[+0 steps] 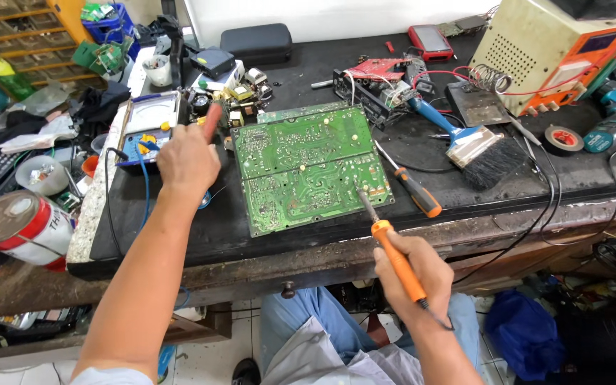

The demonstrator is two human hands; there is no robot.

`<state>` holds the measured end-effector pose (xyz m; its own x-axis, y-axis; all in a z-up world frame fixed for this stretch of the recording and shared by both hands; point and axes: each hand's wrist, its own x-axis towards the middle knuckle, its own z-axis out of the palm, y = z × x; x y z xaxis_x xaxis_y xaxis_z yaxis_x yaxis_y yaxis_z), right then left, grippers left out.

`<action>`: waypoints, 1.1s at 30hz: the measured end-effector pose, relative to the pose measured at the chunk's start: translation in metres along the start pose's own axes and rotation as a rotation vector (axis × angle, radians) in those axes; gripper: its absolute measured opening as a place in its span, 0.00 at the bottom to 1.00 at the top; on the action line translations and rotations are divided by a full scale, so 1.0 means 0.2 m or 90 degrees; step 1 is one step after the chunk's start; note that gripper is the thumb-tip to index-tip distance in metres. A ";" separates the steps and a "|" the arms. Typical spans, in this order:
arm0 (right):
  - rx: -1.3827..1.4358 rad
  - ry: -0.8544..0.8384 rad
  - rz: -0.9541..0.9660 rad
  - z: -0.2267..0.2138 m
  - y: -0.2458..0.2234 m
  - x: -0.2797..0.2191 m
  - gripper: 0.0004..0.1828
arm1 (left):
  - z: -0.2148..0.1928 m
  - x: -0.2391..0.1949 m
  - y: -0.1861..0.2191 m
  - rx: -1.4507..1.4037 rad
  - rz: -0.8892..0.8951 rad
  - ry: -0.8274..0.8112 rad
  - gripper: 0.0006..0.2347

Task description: The person solders a green circuit board using a soldering iron and solder wire. They flip the board over to inspect the other side and continue soldering various points on the board.

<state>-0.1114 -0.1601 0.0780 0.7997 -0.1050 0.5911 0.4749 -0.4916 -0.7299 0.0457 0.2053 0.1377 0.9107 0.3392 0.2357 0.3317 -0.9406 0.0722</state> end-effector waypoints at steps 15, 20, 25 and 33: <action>0.016 0.005 0.007 0.01 -0.01 0.01 0.15 | -0.45 -0.42 0.38 -0.912 0.292 0.201 0.14; 0.015 -0.009 0.067 -0.02 -0.04 0.02 0.15 | -0.39 -0.45 0.58 -1.084 0.382 0.114 0.09; 0.089 -0.001 0.122 -0.02 -0.03 0.04 0.15 | -0.35 -0.53 0.69 -1.169 0.402 0.028 0.05; 0.045 0.002 0.005 -0.01 0.04 0.01 0.14 | -0.30 -0.56 0.73 -1.173 0.294 0.056 0.15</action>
<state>-0.1073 -0.1651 0.0736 0.8027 -0.1110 0.5860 0.4936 -0.4279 -0.7572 -0.0219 0.0292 0.1796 0.8061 0.1471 0.5732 -0.5918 0.1941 0.7824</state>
